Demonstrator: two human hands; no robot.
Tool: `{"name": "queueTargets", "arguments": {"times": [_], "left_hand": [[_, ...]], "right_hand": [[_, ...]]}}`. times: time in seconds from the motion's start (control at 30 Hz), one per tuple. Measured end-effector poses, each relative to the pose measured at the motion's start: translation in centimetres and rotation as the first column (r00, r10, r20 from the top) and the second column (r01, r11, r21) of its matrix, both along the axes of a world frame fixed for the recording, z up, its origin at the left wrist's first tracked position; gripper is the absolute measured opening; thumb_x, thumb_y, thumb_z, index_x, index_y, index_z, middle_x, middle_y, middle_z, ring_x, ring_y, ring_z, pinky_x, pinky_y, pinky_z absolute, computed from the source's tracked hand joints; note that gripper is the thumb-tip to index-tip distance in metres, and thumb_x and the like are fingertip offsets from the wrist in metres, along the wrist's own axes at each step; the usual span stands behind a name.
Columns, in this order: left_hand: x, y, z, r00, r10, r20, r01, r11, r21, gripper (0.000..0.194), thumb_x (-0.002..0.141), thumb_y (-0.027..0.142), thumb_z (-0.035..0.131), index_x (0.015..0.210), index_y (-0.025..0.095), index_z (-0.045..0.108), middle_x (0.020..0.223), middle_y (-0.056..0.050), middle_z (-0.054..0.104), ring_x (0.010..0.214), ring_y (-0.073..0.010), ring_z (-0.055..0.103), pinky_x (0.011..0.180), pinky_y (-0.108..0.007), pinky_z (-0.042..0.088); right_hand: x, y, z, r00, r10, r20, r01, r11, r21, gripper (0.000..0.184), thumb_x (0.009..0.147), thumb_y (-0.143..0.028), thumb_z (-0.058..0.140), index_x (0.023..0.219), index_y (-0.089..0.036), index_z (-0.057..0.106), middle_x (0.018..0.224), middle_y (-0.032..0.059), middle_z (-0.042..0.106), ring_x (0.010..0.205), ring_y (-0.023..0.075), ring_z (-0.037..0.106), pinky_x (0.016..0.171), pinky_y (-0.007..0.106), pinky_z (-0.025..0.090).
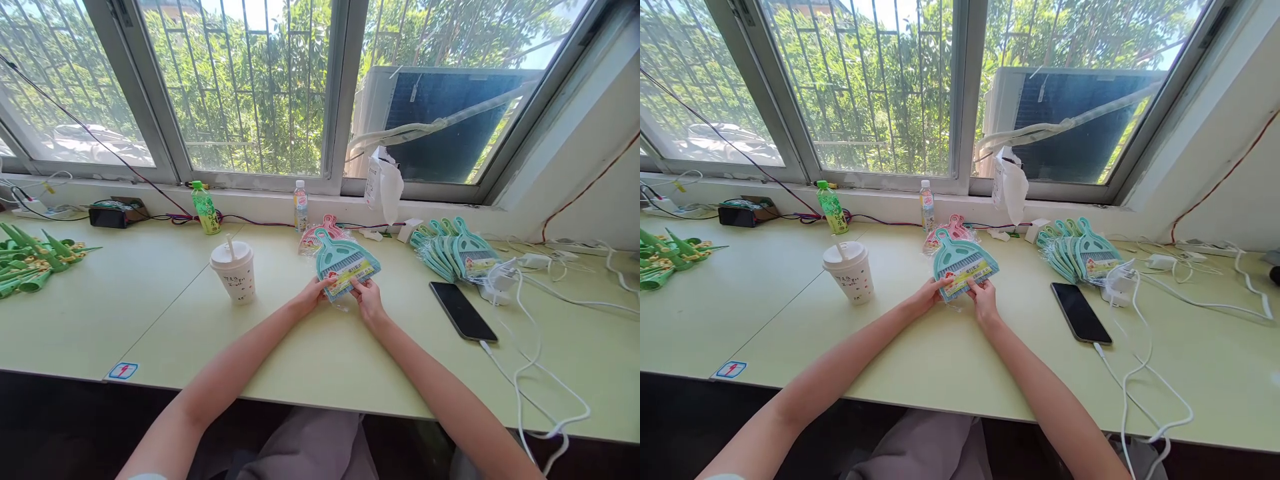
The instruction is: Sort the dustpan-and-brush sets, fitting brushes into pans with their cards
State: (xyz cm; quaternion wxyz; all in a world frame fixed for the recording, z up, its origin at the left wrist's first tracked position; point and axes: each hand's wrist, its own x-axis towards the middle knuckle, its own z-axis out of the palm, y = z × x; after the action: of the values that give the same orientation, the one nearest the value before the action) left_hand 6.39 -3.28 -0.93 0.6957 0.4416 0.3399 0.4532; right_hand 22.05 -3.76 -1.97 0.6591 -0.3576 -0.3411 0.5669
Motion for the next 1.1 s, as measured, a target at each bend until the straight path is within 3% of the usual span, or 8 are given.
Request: {"name": "queueTargets", "arguments": {"times": [0.13,0.27,0.57,0.7,0.8,0.9,1.0,1.1], "left_hand": [[0.3,-0.3,0.0,0.997,-0.068,-0.037,0.069,0.997,0.031,0.047,0.074,0.038,0.07,0.113,0.014,0.059,0.114,-0.013,0.065,0.092,-0.0213,0.066,0.075,-0.031,0.056],[0.5,-0.1,-0.4,0.997,0.051,-0.062,-0.047,0.997,0.063,0.046,0.071,0.035,0.072,0.11,0.014,0.059,0.109,-0.012,0.066,0.085,-0.0196,0.066,0.069,-0.031,0.057],[-1.2,1.1,0.4,0.982,0.146,-0.118,-0.131,0.983,0.128,0.046,0.072,0.029,0.068,0.113,0.013,0.054,0.101,-0.013,0.068,0.069,-0.0211,0.067,0.054,-0.03,0.055],[-2.7,2.0,0.6,0.989,0.146,0.017,-0.147,0.985,0.092,0.041,0.072,0.022,0.064,0.111,0.012,0.055,0.102,-0.012,0.068,0.072,-0.0201,0.067,0.055,-0.03,0.056],[-3.7,2.7,0.5,0.974,0.209,0.092,-0.209,0.978,-0.007,0.032,0.074,0.016,0.058,0.105,0.011,0.057,0.1,-0.011,0.069,0.071,-0.0177,0.066,0.056,-0.028,0.056],[-4.5,3.0,0.4,0.978,0.19,0.083,-0.182,0.979,-0.093,0.025,0.075,0.015,0.055,0.099,0.009,0.06,0.094,-0.012,0.07,0.067,-0.0163,0.066,0.057,-0.026,0.056],[-4.9,3.0,0.3,0.995,0.095,0.041,-0.089,0.987,-0.136,0.023,0.076,0.015,0.055,0.098,0.007,0.06,0.085,-0.011,0.07,0.058,-0.0147,0.064,0.053,-0.024,0.054],[-5.0,3.0,0.2,1.0,0.022,0.011,-0.02,0.985,-0.171,0.022,0.076,0.015,0.057,0.097,0.008,0.06,0.08,-0.01,0.069,0.054,-0.0129,0.062,0.051,-0.022,0.052]], "right_hand": [[0.1,0.0,0.2,0.998,-0.053,0.023,0.053,0.998,0.037,0.037,0.06,-0.031,0.08,0.089,-0.018,0.062,0.099,0.0071,0.069,0.099,0.0252,0.064,0.084,0.039,0.057],[-0.1,0.0,0.4,0.998,-0.051,0.03,0.05,0.998,0.04,0.037,0.059,-0.031,0.079,0.09,-0.018,0.062,0.098,0.0067,0.069,0.097,0.0245,0.065,0.084,0.039,0.057],[3.1,1.5,1.8,0.898,0.28,0.339,-0.22,0.954,-0.204,0.039,0.084,-0.049,0.052,0.089,-0.013,0.064,0.087,0.0135,0.071,0.08,0.0231,0.069,0.081,0.039,0.056],[5.2,1.7,2.5,0.621,-0.134,0.772,-0.068,0.973,0.222,0.028,0.084,-0.037,0.052,0.097,-0.016,0.065,0.099,0.0125,0.068,0.092,0.0249,0.065,0.086,0.045,0.052],[5.7,1.4,2.8,0.269,-0.535,0.801,-0.13,0.804,0.581,0.037,0.081,-0.019,0.052,0.117,-0.024,0.059,0.13,0.0084,0.053,0.121,0.0262,0.048,0.1,0.049,0.039],[5.8,1.2,2.7,0.054,-0.667,0.743,-0.146,0.731,0.667,0.048,0.081,-0.016,0.054,0.127,-0.029,0.052,0.141,0.0057,0.043,0.131,0.027,0.035,0.103,0.049,0.033],[5.9,1.5,2.4,0.038,-0.688,0.725,-0.151,0.713,0.685,0.027,0.084,-0.025,0.057,0.109,-0.032,0.065,0.138,0.0025,0.046,0.132,0.0273,0.033,0.102,0.048,0.032],[5.9,1.9,2.3,0.175,-0.679,0.713,-0.146,0.698,0.701,0.016,0.086,-0.034,0.056,0.087,-0.032,0.072,0.133,0.0006,0.051,0.13,0.026,0.036,0.103,0.047,0.032]]}}
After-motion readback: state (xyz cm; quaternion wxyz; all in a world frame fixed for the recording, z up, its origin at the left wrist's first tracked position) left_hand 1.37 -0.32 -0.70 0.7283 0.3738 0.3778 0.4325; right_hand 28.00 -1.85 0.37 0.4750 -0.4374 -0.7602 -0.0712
